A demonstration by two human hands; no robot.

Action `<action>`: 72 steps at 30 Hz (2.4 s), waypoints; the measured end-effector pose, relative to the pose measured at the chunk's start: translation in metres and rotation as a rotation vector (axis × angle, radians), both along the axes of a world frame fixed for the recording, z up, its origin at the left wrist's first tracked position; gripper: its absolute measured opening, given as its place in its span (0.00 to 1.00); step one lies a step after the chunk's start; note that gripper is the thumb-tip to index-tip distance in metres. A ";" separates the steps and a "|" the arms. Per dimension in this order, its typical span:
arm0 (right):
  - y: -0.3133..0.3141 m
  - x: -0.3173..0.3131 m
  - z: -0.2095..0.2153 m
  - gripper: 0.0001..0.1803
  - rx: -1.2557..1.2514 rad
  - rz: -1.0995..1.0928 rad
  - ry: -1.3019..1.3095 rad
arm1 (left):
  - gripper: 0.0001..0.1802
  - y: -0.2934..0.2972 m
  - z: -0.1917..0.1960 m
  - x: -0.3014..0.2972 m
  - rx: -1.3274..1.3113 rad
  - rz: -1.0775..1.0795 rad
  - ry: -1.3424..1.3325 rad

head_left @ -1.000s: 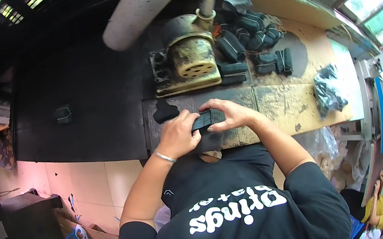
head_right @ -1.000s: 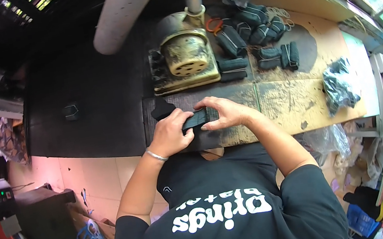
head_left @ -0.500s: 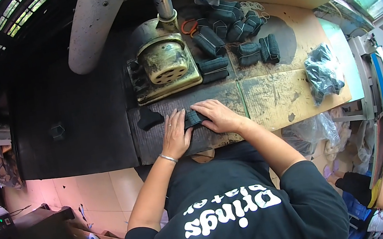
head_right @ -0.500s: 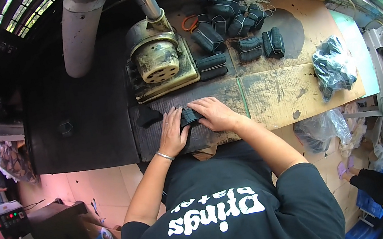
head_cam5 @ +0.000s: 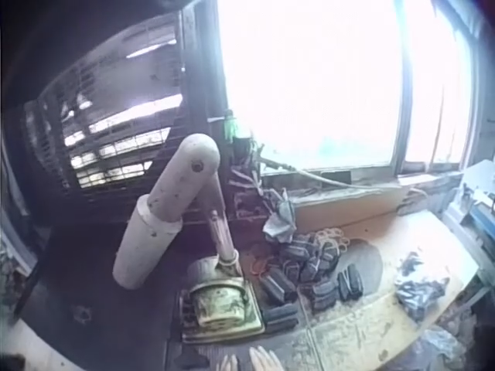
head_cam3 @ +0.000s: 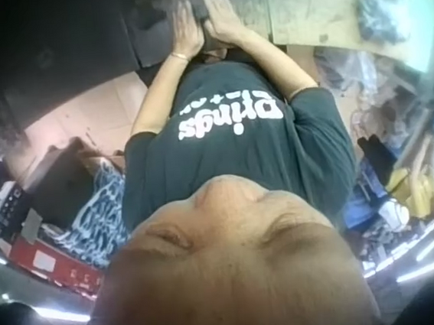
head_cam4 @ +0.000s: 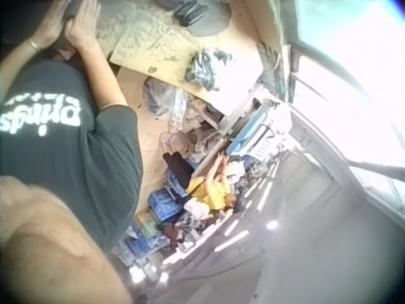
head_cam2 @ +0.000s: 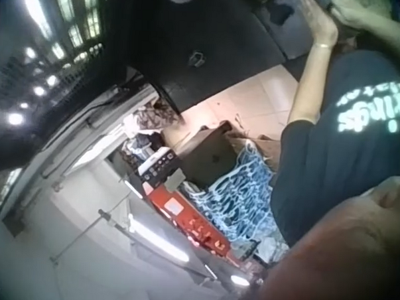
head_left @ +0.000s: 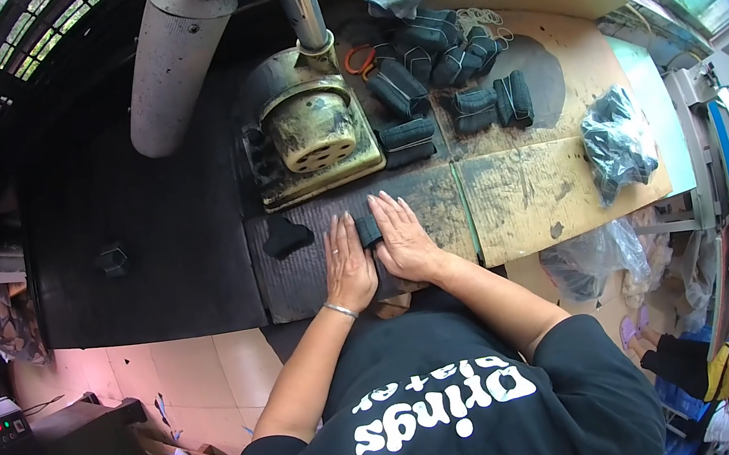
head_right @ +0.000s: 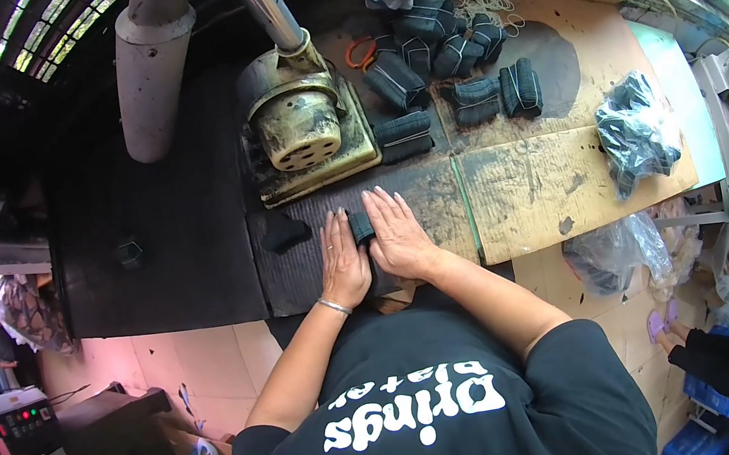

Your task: Grinding the edges of shoe sole components using an industrial rotating grinder machine.

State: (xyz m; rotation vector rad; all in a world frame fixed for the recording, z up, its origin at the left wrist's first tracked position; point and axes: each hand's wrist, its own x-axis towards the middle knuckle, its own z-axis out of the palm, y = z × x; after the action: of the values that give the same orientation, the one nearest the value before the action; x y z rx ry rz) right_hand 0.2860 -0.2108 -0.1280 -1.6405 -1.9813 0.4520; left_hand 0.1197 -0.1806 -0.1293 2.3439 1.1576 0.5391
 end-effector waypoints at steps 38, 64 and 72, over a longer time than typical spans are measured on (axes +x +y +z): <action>0.006 -0.004 0.097 0.26 -0.110 -0.116 0.692 | 0.29 0.023 0.065 -0.045 -1.182 0.012 -1.036; -0.001 0.002 0.001 0.15 -0.139 -0.026 0.645 | 0.27 0.161 0.108 -0.117 -0.177 0.359 -1.169; 0.002 0.003 -0.005 0.13 -0.124 -0.009 0.643 | 0.27 0.189 0.141 -0.092 -0.042 0.351 -1.157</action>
State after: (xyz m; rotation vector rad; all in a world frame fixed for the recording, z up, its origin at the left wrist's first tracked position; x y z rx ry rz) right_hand 0.2886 -0.2091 -0.1334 -1.3406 -1.4823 0.9746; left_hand 0.0274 0.0080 0.0117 1.3149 0.9196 1.6549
